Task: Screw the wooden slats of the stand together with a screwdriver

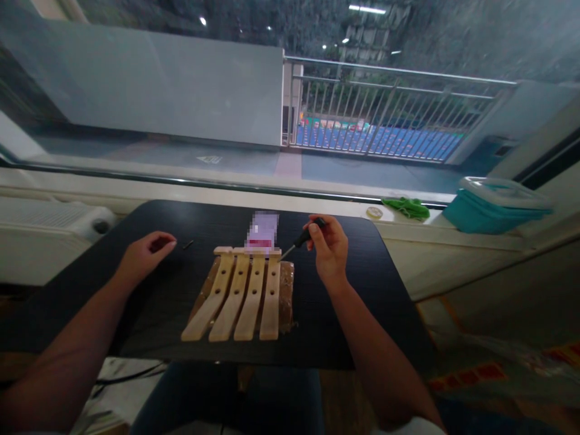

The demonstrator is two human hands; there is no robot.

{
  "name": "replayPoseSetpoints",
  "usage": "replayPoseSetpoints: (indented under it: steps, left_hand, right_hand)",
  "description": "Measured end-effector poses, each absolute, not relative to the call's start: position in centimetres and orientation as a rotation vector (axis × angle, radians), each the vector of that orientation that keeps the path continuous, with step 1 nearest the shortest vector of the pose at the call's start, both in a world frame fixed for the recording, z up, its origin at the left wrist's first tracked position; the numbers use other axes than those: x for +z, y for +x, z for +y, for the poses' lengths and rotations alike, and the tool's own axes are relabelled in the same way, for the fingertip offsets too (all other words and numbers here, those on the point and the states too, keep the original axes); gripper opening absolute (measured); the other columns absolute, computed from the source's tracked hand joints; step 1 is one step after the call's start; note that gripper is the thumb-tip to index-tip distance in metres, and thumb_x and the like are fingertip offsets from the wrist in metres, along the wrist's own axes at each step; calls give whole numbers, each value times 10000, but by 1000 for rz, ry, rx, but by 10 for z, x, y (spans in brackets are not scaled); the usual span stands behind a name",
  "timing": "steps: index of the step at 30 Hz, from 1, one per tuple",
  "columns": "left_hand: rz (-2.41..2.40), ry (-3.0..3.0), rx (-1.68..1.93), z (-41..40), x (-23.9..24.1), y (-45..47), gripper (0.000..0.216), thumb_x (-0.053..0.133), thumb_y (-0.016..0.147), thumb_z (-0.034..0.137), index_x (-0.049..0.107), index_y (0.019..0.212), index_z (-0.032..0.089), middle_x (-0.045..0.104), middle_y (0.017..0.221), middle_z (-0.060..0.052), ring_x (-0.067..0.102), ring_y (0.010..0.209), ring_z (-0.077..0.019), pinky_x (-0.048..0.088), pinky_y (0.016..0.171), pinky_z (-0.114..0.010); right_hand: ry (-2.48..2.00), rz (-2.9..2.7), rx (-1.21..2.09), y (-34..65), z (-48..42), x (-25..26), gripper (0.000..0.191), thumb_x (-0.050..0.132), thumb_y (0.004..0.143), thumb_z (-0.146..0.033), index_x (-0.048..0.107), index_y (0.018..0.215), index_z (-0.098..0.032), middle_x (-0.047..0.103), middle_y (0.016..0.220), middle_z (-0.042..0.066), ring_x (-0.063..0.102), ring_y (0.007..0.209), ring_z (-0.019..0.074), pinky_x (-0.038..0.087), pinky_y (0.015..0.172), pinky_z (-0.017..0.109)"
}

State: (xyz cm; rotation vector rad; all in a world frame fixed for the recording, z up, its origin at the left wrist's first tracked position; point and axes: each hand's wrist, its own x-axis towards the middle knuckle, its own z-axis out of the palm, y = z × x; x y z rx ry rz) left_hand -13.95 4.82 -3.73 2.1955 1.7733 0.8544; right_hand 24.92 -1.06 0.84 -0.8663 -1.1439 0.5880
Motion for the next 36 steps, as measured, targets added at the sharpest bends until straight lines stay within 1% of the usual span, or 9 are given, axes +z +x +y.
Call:
replayPoseSetpoints:
  steps: [3, 6, 9, 13, 19, 25, 31, 36]
  left_hand:
    - [1779, 2254, 730, 50, -38, -142, 343, 575, 826, 489, 611, 937, 167, 672, 847, -3, 603, 747, -182, 477, 690, -278]
    - [1791, 2307, 629, 53, -42, -144, 353, 613, 809, 493, 598, 929, 161, 661, 903, -33, 590, 825, -219, 469, 766, -309]
    - [1817, 2344, 552, 55, -45, -145, 362, 606, 813, 493, 601, 922, 148, 649, 931, -64, 573, 876, -252, 443, 837, -354]
    - [1839, 2363, 470, 56, -46, -147, 395, 563, 843, 523, 618, 921, 140, 646, 967, -91, 566, 919, -271, 424, 890, -386]
    - [1904, 2320, 409, 61, -46, -146, 355, 535, 821, 496, 628, 868, 156, 651, 938, -119, 580, 898, -284, 436, 861, -392]
    - [1914, 2304, 395, 63, -48, -146, 385, 528, 813, 479, 654, 898, 126, 644, 935, -131, 572, 899, -269, 434, 877, -381]
    - [1927, 2303, 416, 63, -49, -147, 375, 542, 821, 472, 665, 898, 126, 641, 937, -122, 569, 911, -263, 428, 900, -386]
    - [1919, 2309, 461, 64, -52, -148, 377, 542, 812, 487, 675, 878, 140, 649, 906, -110, 583, 880, -254, 446, 879, -377]
  right_hand:
    - [-875, -1129, 591, 250, -12, 10, 241, 660, 799, -453, 612, 896, -238, 622, 719, -32, 468, 437, 42, 397, 382, 212]
    - [-869, -1081, 615, 250, -13, 12, 251, 689, 769, -450, 624, 885, -238, 626, 718, -30, 475, 439, 44, 391, 384, 219]
    - [-892, -1057, 629, 250, -13, 13, 280, 705, 744, -474, 628, 877, -240, 631, 713, -30, 477, 439, 47, 388, 386, 226]
    - [-878, -1057, 644, 249, -13, 13, 291, 714, 734, -481, 632, 874, -240, 633, 704, -36, 478, 437, 44, 387, 381, 218]
    - [-842, -1054, 653, 248, -12, 13, 301, 734, 721, -483, 640, 863, -235, 636, 699, -44, 481, 430, 36, 386, 373, 200]
    - [-790, -1062, 658, 250, -11, 11, 245, 738, 743, -431, 658, 866, -235, 647, 688, -45, 491, 429, 30, 390, 374, 180]
    - [-810, -1085, 623, 249, -11, 11, 226, 711, 765, -422, 645, 872, -234, 640, 688, -46, 487, 425, 31, 387, 367, 183]
    - [-811, -1078, 631, 249, -10, 12, 240, 720, 751, -427, 646, 863, -228, 646, 681, -46, 487, 413, 30, 381, 360, 184]
